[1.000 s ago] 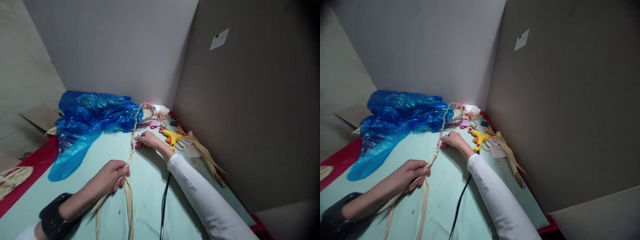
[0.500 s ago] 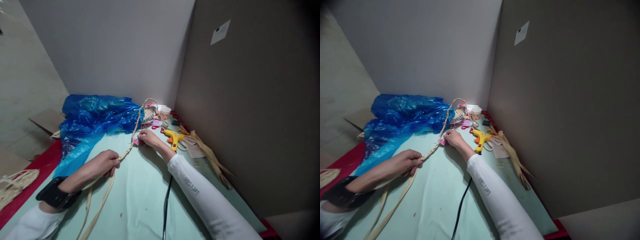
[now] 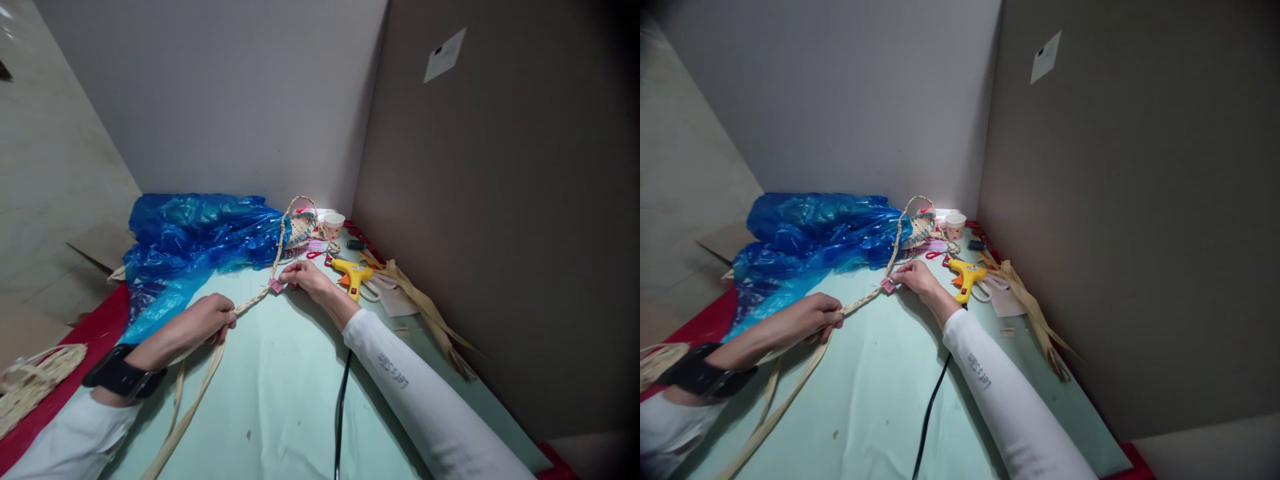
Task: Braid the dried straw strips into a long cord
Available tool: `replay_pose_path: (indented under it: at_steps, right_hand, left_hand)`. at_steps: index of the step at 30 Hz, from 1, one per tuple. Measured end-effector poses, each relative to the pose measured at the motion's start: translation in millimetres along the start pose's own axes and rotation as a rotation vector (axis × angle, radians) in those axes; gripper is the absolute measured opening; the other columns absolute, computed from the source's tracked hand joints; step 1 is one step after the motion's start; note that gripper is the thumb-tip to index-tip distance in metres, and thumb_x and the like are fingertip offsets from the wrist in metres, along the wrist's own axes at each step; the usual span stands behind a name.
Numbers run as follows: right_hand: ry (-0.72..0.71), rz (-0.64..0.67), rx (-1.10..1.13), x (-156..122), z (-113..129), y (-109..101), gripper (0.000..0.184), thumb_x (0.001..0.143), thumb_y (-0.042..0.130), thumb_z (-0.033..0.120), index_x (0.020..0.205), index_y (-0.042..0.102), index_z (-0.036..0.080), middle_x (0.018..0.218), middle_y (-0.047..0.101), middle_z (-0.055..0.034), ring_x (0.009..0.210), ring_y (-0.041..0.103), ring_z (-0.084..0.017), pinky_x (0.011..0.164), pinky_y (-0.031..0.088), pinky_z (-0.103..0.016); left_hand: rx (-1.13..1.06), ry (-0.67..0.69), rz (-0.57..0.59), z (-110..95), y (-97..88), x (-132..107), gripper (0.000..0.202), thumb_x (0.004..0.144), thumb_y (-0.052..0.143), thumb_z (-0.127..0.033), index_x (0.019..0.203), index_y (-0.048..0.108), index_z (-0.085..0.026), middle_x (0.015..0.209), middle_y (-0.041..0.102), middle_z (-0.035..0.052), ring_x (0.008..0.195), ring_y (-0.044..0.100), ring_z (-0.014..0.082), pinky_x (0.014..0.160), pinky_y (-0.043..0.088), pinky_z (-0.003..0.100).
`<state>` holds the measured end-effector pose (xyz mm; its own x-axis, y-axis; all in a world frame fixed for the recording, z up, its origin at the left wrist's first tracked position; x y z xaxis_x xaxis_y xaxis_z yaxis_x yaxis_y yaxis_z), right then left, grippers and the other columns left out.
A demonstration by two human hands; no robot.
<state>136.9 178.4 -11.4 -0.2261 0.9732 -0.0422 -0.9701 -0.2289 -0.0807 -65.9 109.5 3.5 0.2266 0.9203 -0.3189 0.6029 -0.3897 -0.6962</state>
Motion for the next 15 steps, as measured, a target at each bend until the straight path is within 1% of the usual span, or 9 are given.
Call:
replay_pose_path:
  at_steps: [3, 8, 10, 13, 15]
  right_hand:
    - [-0.048, -0.058, 0.064, -4, -2, 0, 0.015, 0.065, 0.068, 0.02, 0.065, 0.054, 0.015, 0.051, 0.052, 0.0047, 0.047, 0.042, -0.008, 0.048, 0.03, -0.021]
    - [-0.084, -0.131, 0.122, -6, -6, -2, 0.024, 0.062, 0.069, 0.024, 0.062, 0.046, 0.018, 0.047, 0.047, 0.007, 0.045, 0.039, -0.007, 0.047, 0.027, -0.02]
    - [-0.084, -0.141, 0.148, -5, -6, -2, 0.028, 0.061, 0.07, 0.025, 0.06, 0.042, 0.019, 0.046, 0.046, 0.0075, 0.045, 0.04, -0.007, 0.047, 0.027, -0.021]
    - [-0.08, -0.155, 0.178, -3, -6, -3, 0.037, 0.062, 0.072, 0.028, 0.055, 0.037, 0.02, 0.045, 0.043, 0.0077, 0.046, 0.042, -0.007, 0.048, 0.028, -0.021]
    - [-0.072, -0.165, 0.182, -2, -6, -5, 0.042, 0.067, 0.073, 0.03, 0.053, 0.035, 0.019, 0.044, 0.04, 0.0084, 0.045, 0.041, -0.007, 0.047, 0.027, -0.021]
  left_hand:
    - [-0.004, 0.011, -0.024, 0, -0.3, 6, 0.018, 0.069, 0.052, -0.031, 0.058, 0.058, -0.018, 0.044, 0.057, 0.0004, 0.039, 0.043, 0.0135, 0.044, 0.029, 0.024]
    - [-0.016, 0.025, -0.054, -3, 1.2, 17, 0.017, 0.068, 0.053, -0.029, 0.056, 0.058, -0.018, 0.044, 0.059, 0.0008, 0.04, 0.046, 0.0139, 0.045, 0.031, 0.024]
    - [-0.023, 0.022, -0.06, -5, 2.5, 22, 0.017, 0.068, 0.053, -0.029, 0.056, 0.058, -0.018, 0.044, 0.059, 0.0007, 0.039, 0.047, 0.0136, 0.045, 0.03, 0.024]
    - [-0.038, 0.017, -0.051, -8, 3.8, 27, 0.016, 0.068, 0.053, -0.029, 0.057, 0.058, -0.018, 0.043, 0.058, 0.0005, 0.039, 0.046, 0.0136, 0.044, 0.03, 0.024]
    - [-0.053, 0.014, -0.043, -11, 2.5, 28, 0.017, 0.068, 0.054, -0.03, 0.058, 0.059, -0.018, 0.043, 0.057, 0.0002, 0.038, 0.045, 0.0134, 0.043, 0.029, 0.024]
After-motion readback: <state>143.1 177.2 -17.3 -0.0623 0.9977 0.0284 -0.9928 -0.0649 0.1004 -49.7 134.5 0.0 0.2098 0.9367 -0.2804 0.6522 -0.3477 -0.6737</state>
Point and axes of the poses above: each hand's wrist, its own x-axis towards the middle knuckle, its own y-axis out of the palm, z = x × y, the point moved 5 cm from there along x, towards the middle knuckle
